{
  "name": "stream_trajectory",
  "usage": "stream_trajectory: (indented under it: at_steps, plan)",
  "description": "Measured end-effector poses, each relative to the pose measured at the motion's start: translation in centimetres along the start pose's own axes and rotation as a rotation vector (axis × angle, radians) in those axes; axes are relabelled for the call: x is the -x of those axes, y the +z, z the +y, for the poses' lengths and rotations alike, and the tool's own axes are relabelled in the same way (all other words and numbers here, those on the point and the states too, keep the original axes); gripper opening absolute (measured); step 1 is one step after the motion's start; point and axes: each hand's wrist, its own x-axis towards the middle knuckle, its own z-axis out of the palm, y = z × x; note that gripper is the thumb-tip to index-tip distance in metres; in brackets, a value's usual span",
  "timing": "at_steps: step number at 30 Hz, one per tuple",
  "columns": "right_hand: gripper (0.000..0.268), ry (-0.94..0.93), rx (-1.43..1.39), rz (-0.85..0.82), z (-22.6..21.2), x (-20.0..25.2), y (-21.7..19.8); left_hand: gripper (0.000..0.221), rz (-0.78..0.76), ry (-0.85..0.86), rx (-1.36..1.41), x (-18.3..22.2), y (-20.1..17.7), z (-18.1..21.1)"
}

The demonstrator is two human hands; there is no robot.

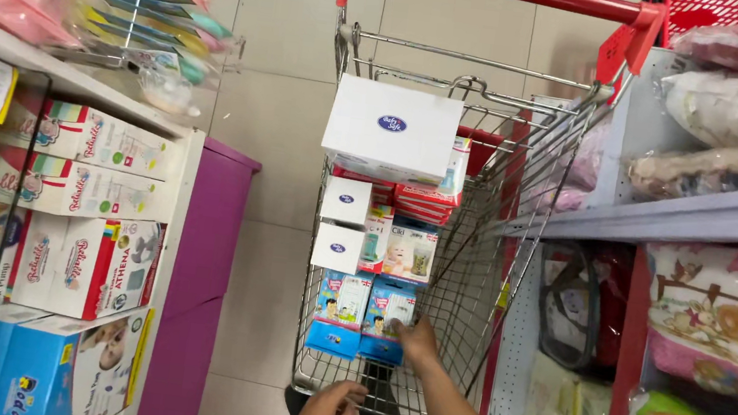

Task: The person places several boxes of breast milk bags and breast pads onto store shelves, moving between a shopping cart and the glass shelves multiple times to organize the items.

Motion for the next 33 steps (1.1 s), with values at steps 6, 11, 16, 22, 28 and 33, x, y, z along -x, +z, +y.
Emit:
stream_trajectory:
  at_steps: [6,11,16,22,28,33]
  plan:
    - [0.058,-0.001,0.040,-0.035,0.3,-3.0,1.2,0.038,-0.010,-0.007,0.012,-3.4,1.6,-5.5]
    - [0.046,0.060,-0.001,-0.029,0.1,-2.7,0.8,0.034,-0.016,-0.038,0.048,-2.7,0.9,-4.3]
    - [0.060,0.099,-0.254,-0.003,-0.7,1.7,-1.1,0.034,-0.008,-0.117,0.049,0.5,-1.4,0.9]
    - [0.067,0.069,-0.376,0.007,-4.2,12.3,-4.5,0.032,0.107,0.054,0.065,2.3,-2.3,-0.8]
    - [0.087,-0.032,-0.235,0.001,-8.5,23.8,-5.7,0.044,0.144,0.164,0.210,6.2,-4.8,-2.4]
    - [0.073,-0.317,-0.300,-0.172,-8.8,28.7,-2.0,0.084,0.135,0.489,0.509,12.1,-8.1,-4.1]
